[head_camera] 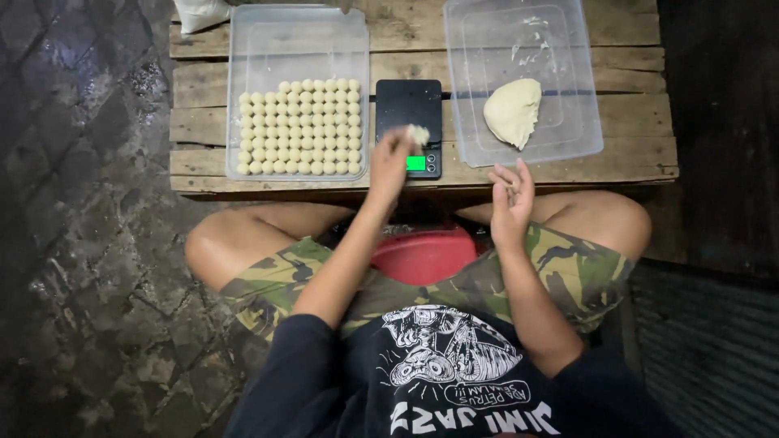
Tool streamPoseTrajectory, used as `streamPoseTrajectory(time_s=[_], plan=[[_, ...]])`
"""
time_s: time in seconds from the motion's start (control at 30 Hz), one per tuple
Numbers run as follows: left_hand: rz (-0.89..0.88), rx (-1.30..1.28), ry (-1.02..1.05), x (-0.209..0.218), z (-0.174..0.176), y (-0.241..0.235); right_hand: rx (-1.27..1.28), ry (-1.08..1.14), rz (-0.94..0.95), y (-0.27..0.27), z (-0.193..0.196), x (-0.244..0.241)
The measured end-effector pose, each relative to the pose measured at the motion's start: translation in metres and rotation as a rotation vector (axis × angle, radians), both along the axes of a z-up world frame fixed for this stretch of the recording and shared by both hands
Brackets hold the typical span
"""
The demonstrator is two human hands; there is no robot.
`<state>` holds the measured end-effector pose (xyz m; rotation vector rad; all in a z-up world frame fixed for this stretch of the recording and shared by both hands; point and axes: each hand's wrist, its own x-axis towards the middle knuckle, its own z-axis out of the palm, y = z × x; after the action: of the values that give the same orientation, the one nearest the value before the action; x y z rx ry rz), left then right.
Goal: The person portions dough into small balls, weighs each piece on a digital scale, and places them into a plastic container. The person repeats this process multiple times, ensuring each ball is uniform in size.
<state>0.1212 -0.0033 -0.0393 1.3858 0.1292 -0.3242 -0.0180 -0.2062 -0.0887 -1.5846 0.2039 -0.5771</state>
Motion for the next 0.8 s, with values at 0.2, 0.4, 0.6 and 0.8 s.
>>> streamPoseTrajectory(time_s=[0.2,0.4,0.6,0.8], plan=[[-0.124,0.991,-0.990,0.064,-0.023,0.008,-0.025,-0.006,-0.038,0.007,0.003,0.005],[-0.181,1.238,-1.012,0.065,-0.024,0.021,-0.037,0.037,-0.057,0.003,-0.001,0.003],[-0.079,1.076,-1.054,0.045,-0.009,0.044,-0.303,0.097,-0.171,-0.021,0.010,0.020],[-0.081,0.816,-0.993,-0.017,-0.019,0.090,-1.110,0.389,-0.327,-0.072,-0.011,0.051]])
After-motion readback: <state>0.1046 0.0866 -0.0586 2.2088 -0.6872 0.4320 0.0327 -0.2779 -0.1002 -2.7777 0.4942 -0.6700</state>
